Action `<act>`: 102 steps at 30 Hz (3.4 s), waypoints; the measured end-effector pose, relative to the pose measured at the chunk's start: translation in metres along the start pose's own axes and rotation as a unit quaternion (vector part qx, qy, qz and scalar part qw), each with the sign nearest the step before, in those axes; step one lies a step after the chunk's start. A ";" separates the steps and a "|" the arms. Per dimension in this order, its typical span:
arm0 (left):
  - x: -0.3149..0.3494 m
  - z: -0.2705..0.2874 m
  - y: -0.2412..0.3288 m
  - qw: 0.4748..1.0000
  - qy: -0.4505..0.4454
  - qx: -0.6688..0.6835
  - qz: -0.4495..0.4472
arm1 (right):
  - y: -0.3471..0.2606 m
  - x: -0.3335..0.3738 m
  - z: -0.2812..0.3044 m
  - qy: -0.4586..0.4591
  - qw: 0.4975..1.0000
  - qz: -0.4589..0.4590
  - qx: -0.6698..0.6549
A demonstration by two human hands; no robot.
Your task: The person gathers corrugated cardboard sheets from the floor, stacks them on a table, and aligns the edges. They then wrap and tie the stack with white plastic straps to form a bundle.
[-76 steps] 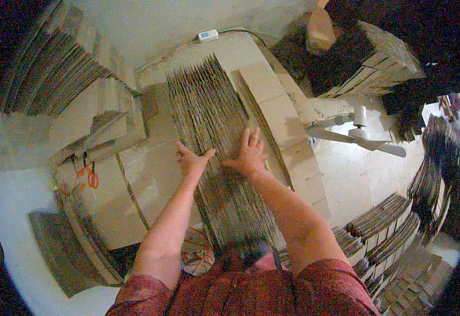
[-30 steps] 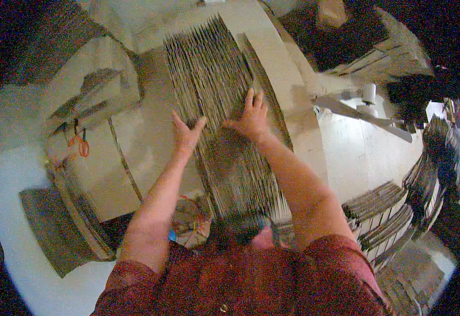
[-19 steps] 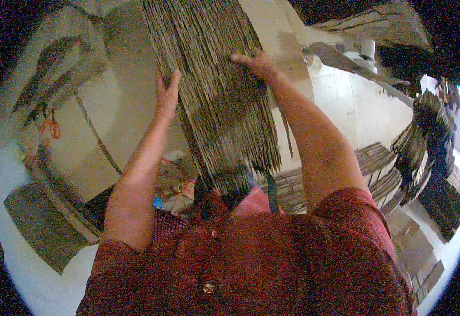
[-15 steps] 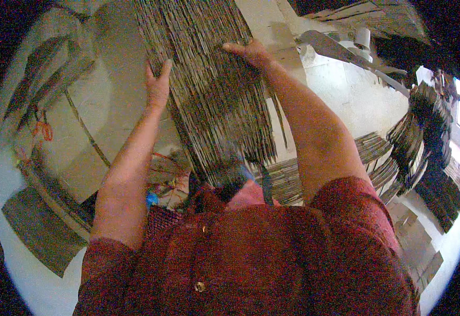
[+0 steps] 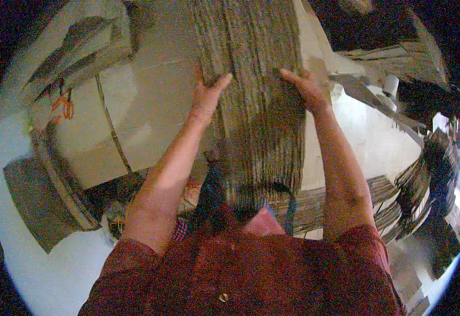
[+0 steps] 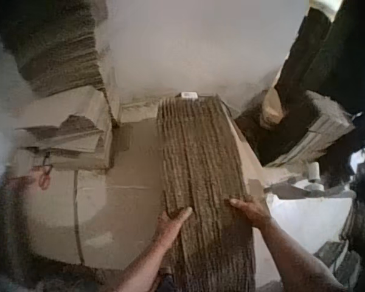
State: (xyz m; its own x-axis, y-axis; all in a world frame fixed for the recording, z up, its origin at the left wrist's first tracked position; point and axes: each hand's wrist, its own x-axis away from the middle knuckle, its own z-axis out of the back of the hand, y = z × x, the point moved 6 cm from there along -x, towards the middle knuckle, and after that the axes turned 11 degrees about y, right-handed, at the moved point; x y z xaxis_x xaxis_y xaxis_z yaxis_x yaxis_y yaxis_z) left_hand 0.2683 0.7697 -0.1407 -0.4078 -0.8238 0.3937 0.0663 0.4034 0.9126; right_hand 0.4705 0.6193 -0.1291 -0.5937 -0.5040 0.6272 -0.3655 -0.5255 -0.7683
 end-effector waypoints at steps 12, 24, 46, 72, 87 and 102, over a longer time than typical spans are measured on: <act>0.017 0.005 0.104 0.995 -0.023 0.001 -0.094 | -0.055 0.047 -0.002 0.023 0.997 0.063 -0.037; 0.001 0.138 -0.007 0.955 0.160 -0.188 0.164 | 0.022 -0.021 -0.129 0.005 0.985 0.095 0.146; -0.020 0.080 -0.013 0.959 0.140 -0.245 -0.029 | 0.003 -0.034 -0.077 -0.006 0.996 0.053 0.068; -0.016 0.051 0.052 0.642 -0.111 -0.666 -0.363 | 0.027 -0.013 -0.118 0.062 0.990 0.019 0.123; -0.048 -0.093 0.052 0.592 -0.303 -0.546 -0.510 | 0.048 -0.031 -0.112 0.077 0.964 0.040 0.251; -0.058 -0.102 0.040 0.591 -0.271 -0.564 -0.509 | 0.026 -0.168 -0.057 0.304 0.892 -0.003 0.336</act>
State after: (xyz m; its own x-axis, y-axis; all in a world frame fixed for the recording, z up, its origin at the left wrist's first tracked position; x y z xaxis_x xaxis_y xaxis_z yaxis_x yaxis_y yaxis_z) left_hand 0.3875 0.7925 -0.1159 -0.9708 -0.0389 -0.2366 -0.0244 -0.9656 0.2587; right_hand 0.5199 0.7290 -0.2615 -0.9465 -0.1434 0.2890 0.0211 -0.9213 -0.3882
